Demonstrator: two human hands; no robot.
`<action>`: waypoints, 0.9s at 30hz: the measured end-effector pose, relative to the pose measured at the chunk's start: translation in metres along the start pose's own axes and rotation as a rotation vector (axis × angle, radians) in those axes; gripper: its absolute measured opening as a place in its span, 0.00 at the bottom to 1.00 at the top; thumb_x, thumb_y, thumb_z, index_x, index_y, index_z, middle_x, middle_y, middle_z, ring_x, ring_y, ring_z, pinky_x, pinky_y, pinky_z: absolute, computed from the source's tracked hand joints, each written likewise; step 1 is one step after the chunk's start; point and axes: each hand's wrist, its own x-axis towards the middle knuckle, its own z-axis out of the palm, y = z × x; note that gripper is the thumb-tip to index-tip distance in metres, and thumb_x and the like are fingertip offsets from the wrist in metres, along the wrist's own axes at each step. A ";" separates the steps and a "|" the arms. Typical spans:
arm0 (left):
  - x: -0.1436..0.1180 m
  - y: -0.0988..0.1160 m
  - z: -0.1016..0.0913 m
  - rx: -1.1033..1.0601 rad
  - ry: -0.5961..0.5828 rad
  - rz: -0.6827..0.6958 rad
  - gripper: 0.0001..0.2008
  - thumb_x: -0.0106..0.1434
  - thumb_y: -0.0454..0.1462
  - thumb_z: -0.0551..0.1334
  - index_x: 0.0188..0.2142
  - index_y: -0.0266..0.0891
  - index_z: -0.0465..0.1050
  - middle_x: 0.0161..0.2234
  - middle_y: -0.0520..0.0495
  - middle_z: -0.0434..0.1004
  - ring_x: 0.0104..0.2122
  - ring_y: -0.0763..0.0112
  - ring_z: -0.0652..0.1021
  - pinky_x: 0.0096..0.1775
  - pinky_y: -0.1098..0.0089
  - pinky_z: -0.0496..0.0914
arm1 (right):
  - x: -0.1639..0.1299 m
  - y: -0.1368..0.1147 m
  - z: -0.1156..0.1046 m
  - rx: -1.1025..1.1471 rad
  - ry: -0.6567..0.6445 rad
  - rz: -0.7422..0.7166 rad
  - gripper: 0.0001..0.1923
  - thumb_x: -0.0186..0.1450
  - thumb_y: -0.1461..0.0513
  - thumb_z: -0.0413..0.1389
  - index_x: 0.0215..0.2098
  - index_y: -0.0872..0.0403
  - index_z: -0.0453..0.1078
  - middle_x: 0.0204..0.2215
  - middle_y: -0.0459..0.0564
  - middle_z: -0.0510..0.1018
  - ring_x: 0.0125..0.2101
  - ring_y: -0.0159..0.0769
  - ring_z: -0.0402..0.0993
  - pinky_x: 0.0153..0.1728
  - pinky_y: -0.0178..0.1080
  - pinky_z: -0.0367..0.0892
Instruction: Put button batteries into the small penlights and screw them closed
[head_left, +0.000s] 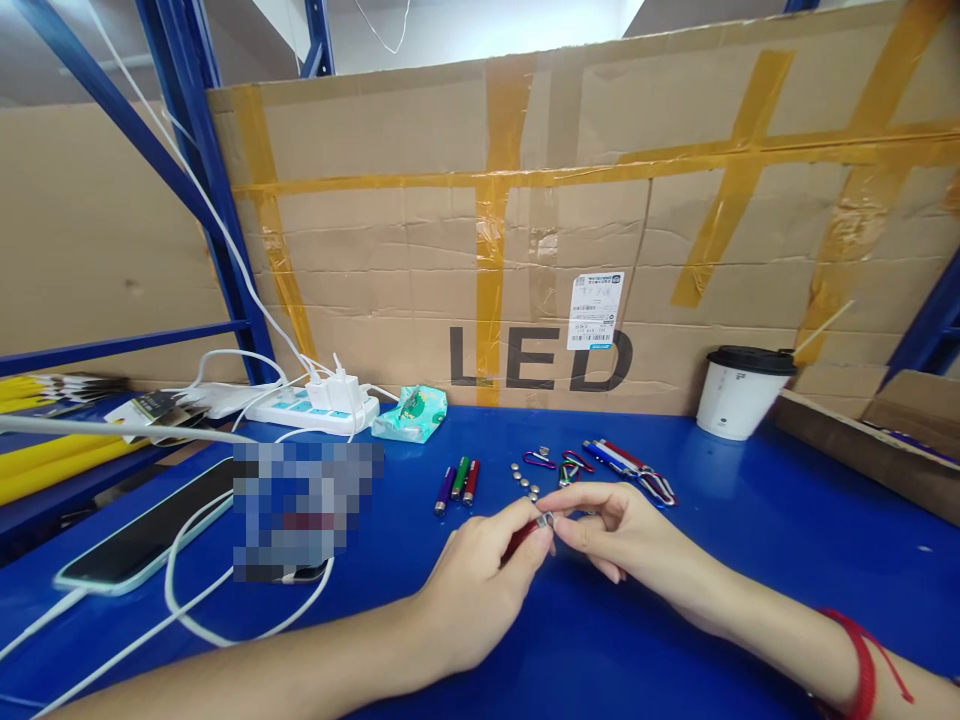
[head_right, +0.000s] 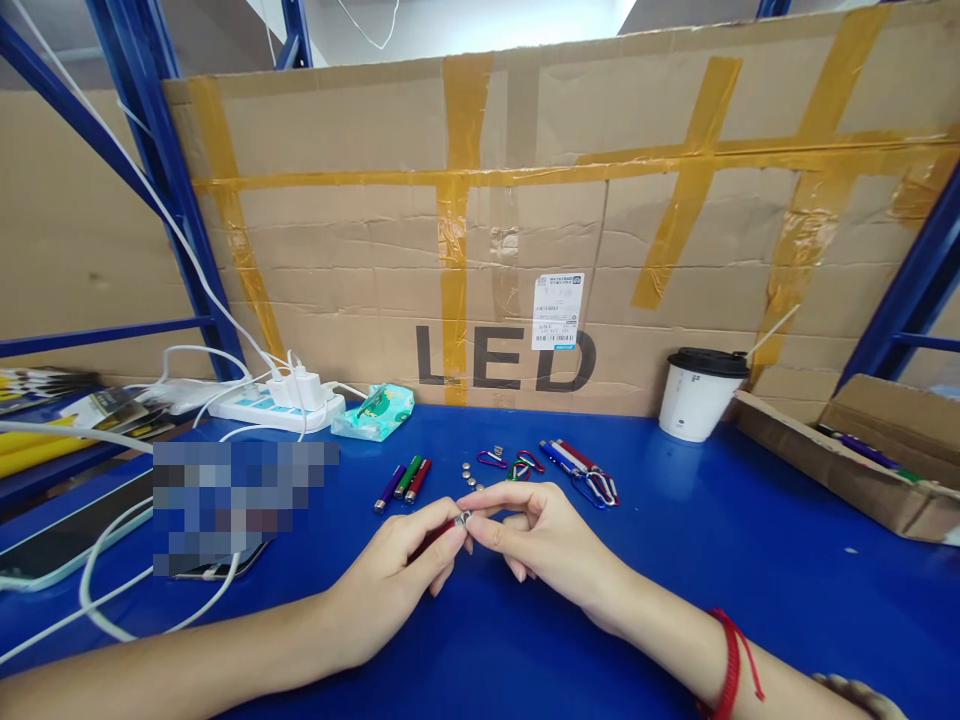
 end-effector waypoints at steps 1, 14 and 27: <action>0.000 0.000 0.000 -0.001 0.000 0.001 0.13 0.66 0.41 0.47 0.27 0.40 0.59 0.19 0.58 0.60 0.21 0.75 0.64 0.27 0.73 0.58 | 0.000 0.000 0.000 0.005 -0.004 0.005 0.22 0.51 0.49 0.62 0.37 0.56 0.72 0.17 0.40 0.68 0.13 0.19 0.51 0.17 0.31 0.47; 0.000 -0.001 0.002 0.083 0.016 -0.010 0.12 0.65 0.42 0.49 0.27 0.41 0.59 0.18 0.57 0.59 0.20 0.75 0.63 0.24 0.73 0.56 | 0.000 0.000 -0.001 0.011 -0.024 0.018 0.21 0.52 0.50 0.62 0.36 0.57 0.73 0.23 0.44 0.74 0.13 0.17 0.52 0.16 0.30 0.45; 0.000 -0.003 0.002 0.094 0.025 0.001 0.11 0.63 0.41 0.50 0.29 0.39 0.66 0.22 0.55 0.64 0.21 0.75 0.63 0.25 0.74 0.57 | 0.001 0.002 -0.001 0.048 -0.050 -0.002 0.18 0.50 0.53 0.64 0.31 0.57 0.73 0.14 0.38 0.66 0.12 0.18 0.53 0.15 0.30 0.43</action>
